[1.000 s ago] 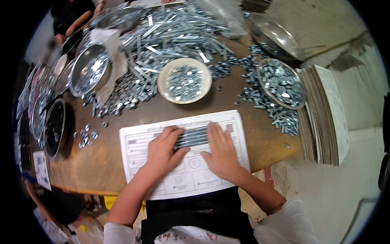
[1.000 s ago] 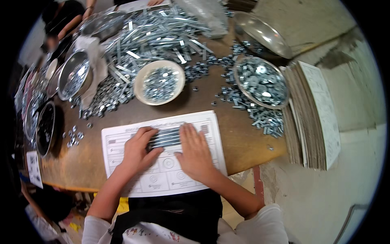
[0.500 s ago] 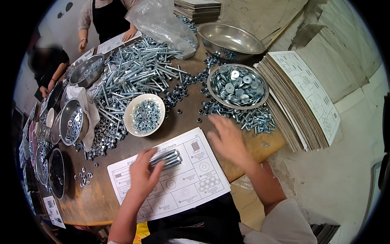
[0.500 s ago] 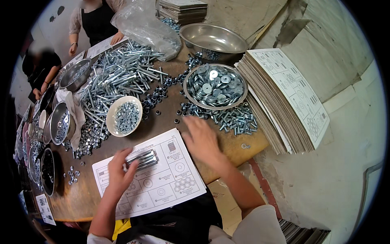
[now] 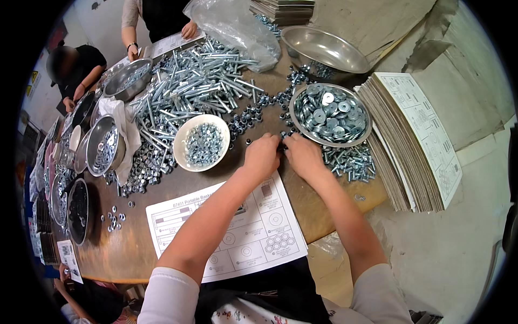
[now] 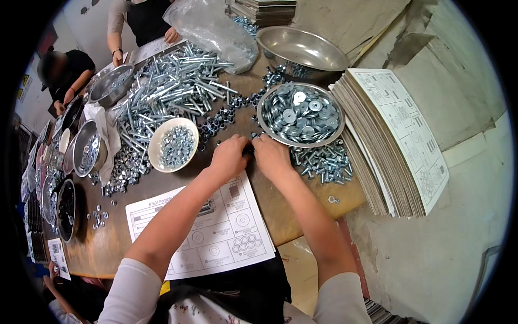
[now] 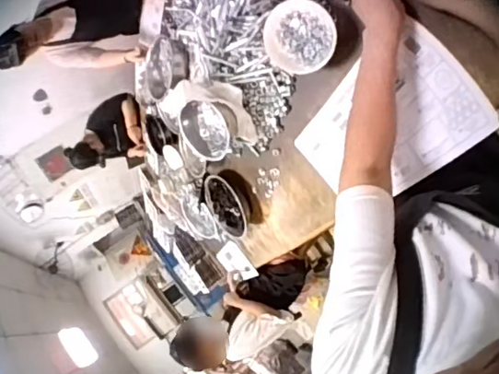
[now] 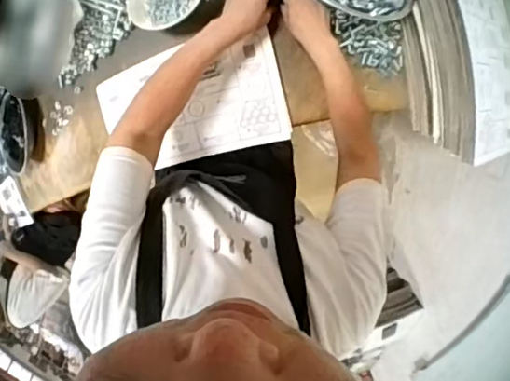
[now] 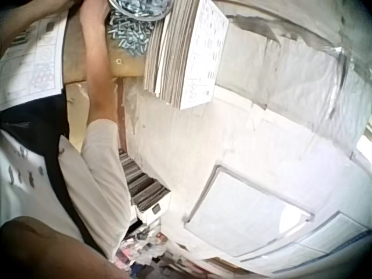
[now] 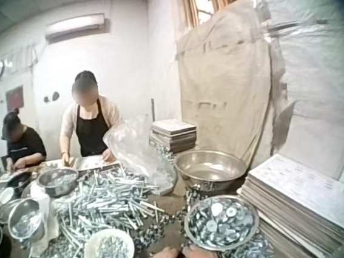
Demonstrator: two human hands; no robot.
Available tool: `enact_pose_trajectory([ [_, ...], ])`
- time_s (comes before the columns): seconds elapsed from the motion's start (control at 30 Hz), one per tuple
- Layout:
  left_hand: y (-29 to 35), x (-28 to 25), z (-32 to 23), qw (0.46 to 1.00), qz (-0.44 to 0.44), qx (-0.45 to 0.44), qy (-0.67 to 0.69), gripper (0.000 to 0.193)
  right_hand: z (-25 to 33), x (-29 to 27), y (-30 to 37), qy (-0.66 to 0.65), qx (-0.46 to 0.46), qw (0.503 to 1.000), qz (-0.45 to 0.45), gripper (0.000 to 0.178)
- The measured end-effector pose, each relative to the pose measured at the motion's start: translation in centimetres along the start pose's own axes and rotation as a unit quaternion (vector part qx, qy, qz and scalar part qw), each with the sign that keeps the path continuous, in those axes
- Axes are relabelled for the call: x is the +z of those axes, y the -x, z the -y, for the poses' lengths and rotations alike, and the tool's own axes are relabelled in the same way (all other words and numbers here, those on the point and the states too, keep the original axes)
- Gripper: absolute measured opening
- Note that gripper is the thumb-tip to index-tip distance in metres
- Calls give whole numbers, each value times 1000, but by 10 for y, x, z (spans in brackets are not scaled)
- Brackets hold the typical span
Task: The person sorts metal fasteners, including bolts, nuts, and washers, from bowls and piles on a table. They place the items onto a printed instruction sheet, aligning them with diagrams, and then move the sorted items into a plastic bag.
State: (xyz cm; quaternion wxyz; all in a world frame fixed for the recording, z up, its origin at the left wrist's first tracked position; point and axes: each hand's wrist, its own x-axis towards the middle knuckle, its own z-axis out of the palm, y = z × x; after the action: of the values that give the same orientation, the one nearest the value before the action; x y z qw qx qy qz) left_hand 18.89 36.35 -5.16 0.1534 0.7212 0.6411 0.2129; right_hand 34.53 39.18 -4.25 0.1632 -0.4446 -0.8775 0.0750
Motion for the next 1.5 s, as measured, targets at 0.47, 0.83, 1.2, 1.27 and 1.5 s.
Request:
enact_pose_trajectory([
  [0.47, 154, -67, -32, 986, 38, 49, 152, 19, 46, -68, 115, -187, -88, 976, 69, 18],
  [0.83, 227, -29, -57, 988, 76, 34, 130, 27, 66, -49, 167, -105, -185, 962, 172, 31],
  [1.2, 83, -42, -3, 994, -93, 38, -53, 49, 17, -3, 10, 76, -33, 995, -46, 36],
  [1.27, 59, -25, 20, 984, -131, 14, -122, 54, 29, 8, -19, 130, 26, 991, 1, 29],
  [1.5, 27, -15, 25, 990, -71, -28, -118, 23, 23, 21, -41, 116, 66, 991, 22, 16],
])
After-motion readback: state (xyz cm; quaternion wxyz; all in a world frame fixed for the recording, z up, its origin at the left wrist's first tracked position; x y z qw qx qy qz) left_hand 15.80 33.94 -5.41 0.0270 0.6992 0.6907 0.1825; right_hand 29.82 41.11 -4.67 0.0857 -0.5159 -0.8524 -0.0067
